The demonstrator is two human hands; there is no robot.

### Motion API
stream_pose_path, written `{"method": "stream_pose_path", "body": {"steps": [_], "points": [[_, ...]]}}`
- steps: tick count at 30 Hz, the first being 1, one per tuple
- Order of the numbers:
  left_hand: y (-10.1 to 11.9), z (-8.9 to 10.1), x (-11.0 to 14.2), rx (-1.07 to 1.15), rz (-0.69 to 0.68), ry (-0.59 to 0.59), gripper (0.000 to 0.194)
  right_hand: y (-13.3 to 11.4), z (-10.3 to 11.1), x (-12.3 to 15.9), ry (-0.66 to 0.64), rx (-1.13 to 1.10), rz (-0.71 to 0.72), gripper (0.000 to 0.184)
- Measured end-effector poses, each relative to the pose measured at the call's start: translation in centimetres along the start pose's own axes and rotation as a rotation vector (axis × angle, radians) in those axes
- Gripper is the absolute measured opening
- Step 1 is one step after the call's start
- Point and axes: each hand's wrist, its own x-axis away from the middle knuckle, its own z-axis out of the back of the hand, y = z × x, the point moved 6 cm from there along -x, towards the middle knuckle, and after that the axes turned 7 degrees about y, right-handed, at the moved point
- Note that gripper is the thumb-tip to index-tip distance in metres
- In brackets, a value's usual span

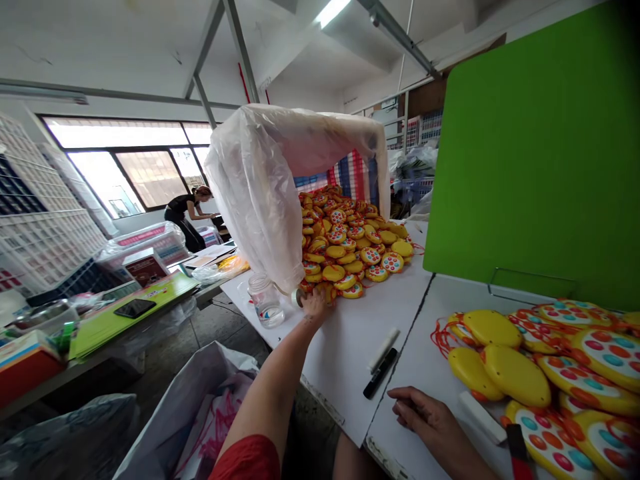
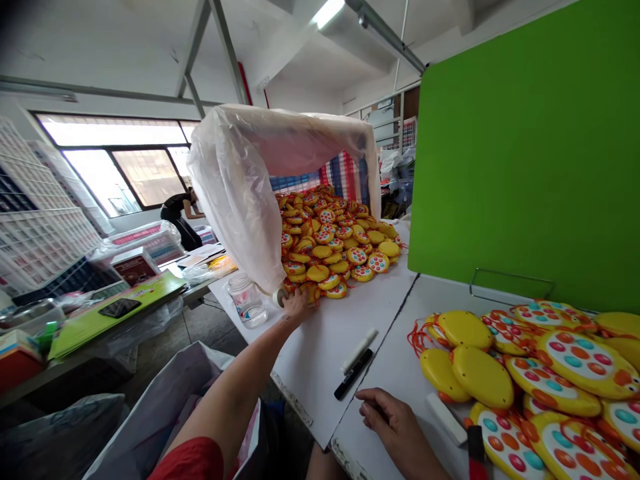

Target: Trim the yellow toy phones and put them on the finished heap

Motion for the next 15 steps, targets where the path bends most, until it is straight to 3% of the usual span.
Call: {"method": "stream_pose_path", "body": {"steps": [5, 9, 11, 15], "points": [[0.8, 0.4, -0.5, 0.022, -0.098, 0.025, 0.073, 0.5, -0.1, 0.0, -0.027, 0.051, 0.028, 0.039], [1.7, -0.4, -0.9, 0.061, -0.039, 0.013, 0.086, 0.1, -0.1, 0.0, -0.022, 0.082, 0.039, 0.037], [1.9, -0.6, -1.2, 0.082, -0.002, 0.019, 0.077, -0.1, 0.0, 0.1, -0.017, 0.101, 0.041, 0.036], [1.3, 0.0, -1.9, 0.162, 0.032, 0.029, 0.039, 0.0, -0.1, 0.0, -0.033, 0.088, 0.048, 0.036]]}}
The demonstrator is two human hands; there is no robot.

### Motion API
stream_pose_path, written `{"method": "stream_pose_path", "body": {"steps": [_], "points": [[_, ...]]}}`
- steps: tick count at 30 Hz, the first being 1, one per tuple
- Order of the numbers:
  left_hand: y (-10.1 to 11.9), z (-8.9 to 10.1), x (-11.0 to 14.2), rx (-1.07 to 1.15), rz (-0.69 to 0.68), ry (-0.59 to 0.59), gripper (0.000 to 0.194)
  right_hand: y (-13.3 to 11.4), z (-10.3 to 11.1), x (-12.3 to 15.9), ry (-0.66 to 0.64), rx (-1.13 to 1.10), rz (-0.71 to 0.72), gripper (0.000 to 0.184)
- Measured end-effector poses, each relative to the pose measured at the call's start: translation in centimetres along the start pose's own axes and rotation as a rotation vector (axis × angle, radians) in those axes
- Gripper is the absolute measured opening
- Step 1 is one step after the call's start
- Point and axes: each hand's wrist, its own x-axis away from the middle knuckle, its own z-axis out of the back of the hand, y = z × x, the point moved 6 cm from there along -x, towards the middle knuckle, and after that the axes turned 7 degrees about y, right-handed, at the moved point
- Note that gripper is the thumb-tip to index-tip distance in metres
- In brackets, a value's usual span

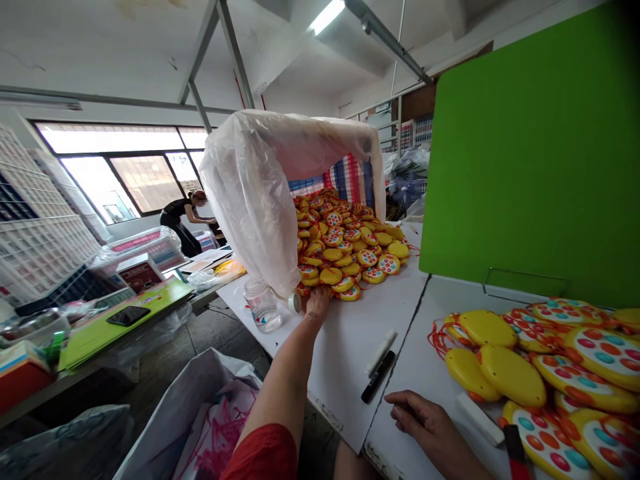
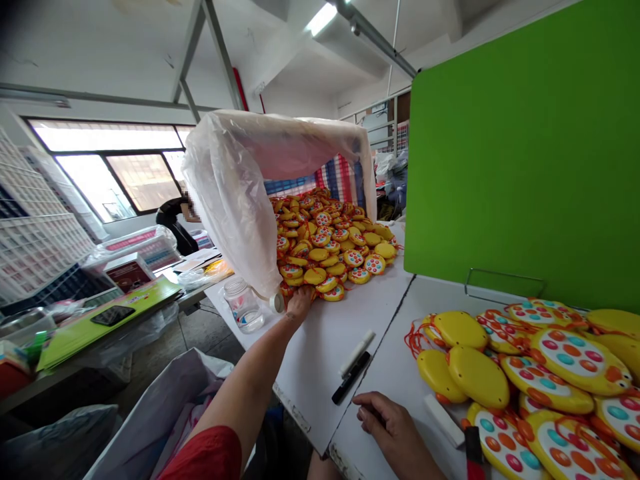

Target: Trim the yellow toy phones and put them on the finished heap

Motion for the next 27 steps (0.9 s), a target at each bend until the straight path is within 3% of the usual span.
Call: {"method": "stream_pose_path", "body": {"steps": [5, 10, 18, 22, 27], "points": [[-1.0, 1.1, 0.8, 0.204, 0.042, -0.015, 0.035, 0.4, -0.1, -0.1, -0.002, -0.047, 0.005, 0.036], [-1.1, 1.5, 3.2, 0.555, 0.155, -0.013, 0.035, -0.1, 0.1, 0.0, 0.004, -0.005, 0.041, 0.032], [1.9, 1.5, 10.2, 1.386, 0.329, -0.096, 0.038, -0.5, 0.8, 0.0, 0.111, -0.151, 0.032, 0.045], [2.9, 1.1, 12.5, 1.612, 0.419, -0.186, 0.04, -0.7, 1.0, 0.0, 0.13, -0.166, 0.01, 0.05], [3.0, 1.2, 13.4, 1.871, 0.467, -0.254, 0.051, -0.9, 0.9, 0.1, 0.111, -0.135, 0.016, 0.05]]}}
